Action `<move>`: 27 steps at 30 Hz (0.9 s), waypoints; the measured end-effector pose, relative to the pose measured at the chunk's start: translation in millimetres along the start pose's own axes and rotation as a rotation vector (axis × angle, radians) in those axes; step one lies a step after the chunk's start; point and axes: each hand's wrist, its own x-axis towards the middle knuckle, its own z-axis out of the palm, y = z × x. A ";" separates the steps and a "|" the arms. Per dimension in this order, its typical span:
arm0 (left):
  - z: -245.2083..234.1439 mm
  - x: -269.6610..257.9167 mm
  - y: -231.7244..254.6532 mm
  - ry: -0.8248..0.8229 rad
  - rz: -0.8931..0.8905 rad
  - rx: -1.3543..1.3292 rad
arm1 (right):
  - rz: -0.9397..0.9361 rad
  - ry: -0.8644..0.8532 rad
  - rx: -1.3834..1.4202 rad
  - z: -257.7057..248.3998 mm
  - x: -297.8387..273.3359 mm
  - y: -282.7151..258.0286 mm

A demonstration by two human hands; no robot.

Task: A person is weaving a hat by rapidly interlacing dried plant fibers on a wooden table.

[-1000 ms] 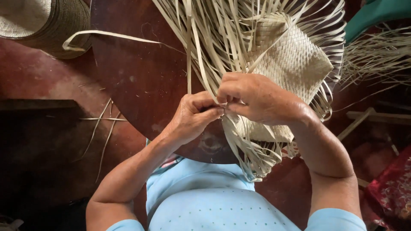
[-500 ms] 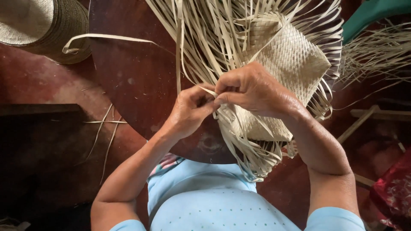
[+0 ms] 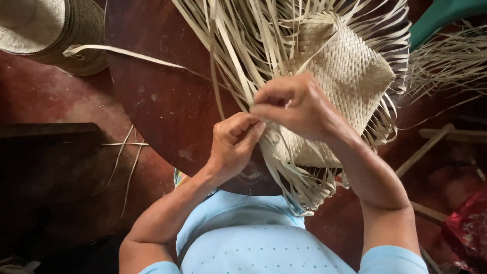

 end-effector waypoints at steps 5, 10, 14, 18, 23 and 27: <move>0.8 -0.9 -6.8 -0.051 -0.254 -0.235 | -0.031 0.022 -0.125 4.7 -27.3 -24.0; 9.1 5.5 16.5 -0.030 -0.337 -0.298 | 0.039 0.000 -0.143 8.2 -34.0 -16.3; 2.9 2.1 9.9 -0.094 -0.199 -0.184 | -0.224 -0.114 0.119 0.3 -45.2 -39.0; 3.3 -1.6 6.3 -0.054 -0.326 -0.230 | -0.193 0.008 0.023 -0.6 -64.7 -30.0; 11.4 -1.5 12.1 0.136 -0.345 -0.298 | 0.073 0.159 -0.448 15.1 -66.8 -3.4; 11.0 -3.9 9.4 0.137 -0.333 -0.297 | 0.096 0.146 -0.311 16.6 -67.6 5.6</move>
